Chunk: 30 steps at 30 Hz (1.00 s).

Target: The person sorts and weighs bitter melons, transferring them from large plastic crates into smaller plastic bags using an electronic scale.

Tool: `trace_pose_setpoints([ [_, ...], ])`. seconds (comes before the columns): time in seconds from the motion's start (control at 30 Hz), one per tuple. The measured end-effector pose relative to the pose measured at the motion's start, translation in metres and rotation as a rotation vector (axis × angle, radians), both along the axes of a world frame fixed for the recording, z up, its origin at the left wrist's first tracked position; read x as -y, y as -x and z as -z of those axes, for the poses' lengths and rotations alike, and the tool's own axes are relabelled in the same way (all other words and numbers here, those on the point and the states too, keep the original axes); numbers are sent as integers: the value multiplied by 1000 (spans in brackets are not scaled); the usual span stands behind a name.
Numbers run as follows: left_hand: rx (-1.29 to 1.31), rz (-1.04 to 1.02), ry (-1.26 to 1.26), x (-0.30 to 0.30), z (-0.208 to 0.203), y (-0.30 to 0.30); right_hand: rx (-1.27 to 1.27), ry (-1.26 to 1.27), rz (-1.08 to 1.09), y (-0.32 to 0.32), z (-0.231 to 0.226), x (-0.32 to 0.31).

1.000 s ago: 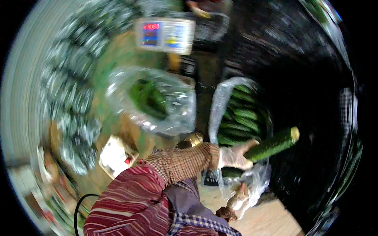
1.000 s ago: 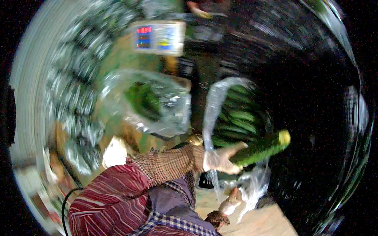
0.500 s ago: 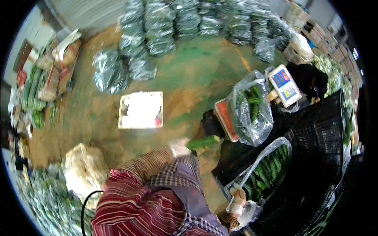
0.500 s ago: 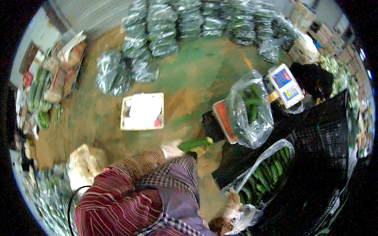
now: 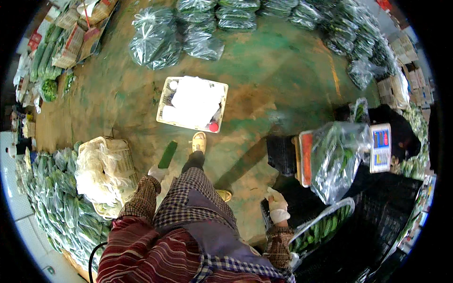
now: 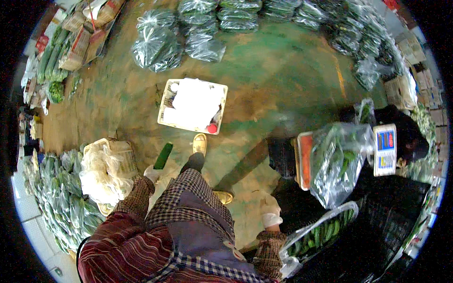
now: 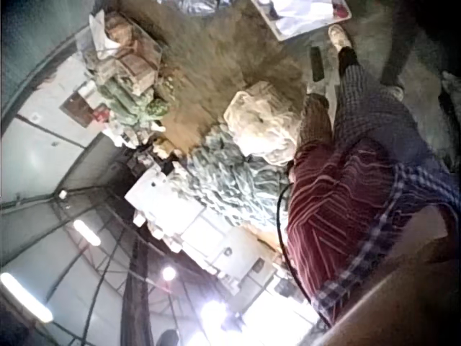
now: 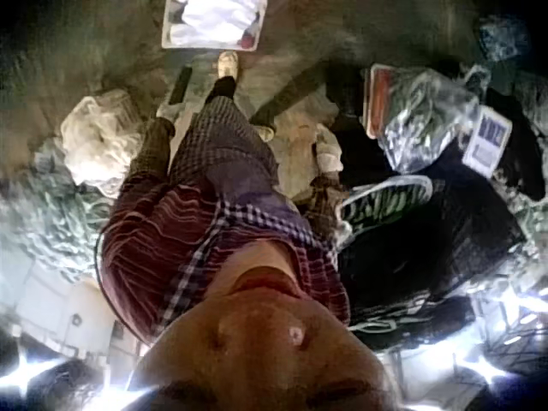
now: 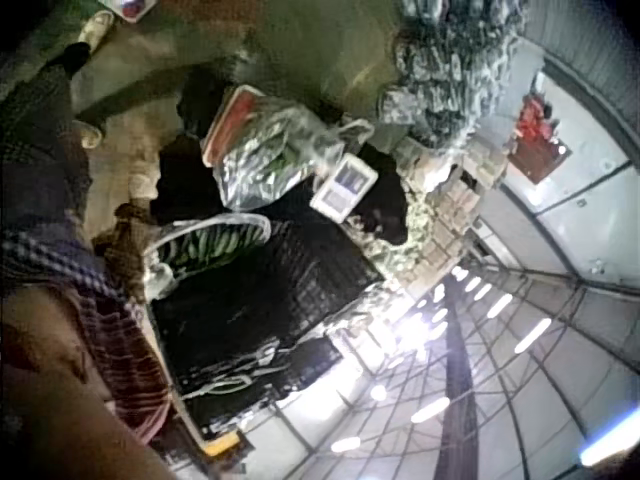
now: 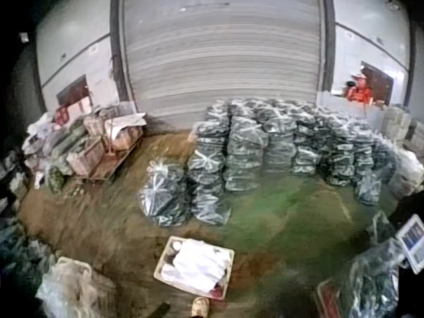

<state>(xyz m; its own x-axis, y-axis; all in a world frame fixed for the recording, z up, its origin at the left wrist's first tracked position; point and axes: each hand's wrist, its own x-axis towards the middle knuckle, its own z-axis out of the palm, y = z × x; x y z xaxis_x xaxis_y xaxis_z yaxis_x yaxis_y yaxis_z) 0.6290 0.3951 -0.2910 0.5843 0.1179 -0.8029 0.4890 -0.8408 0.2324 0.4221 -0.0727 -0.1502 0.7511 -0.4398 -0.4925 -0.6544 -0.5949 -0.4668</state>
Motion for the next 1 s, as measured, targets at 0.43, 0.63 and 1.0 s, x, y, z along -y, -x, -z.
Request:
trace_pose_setpoints([
  [0.43, 33, -513, 70, -2, -34, -133, -170, -465, -422, -441, 241, -59],
  [0.63, 37, -1033, 119, 59, -43, -170, -483, -66, -598, -588, 377, -127],
  [1.0, -77, -1271, -12, 75, 19, -133, 553, 237, -789, -571, 524, -209],
])
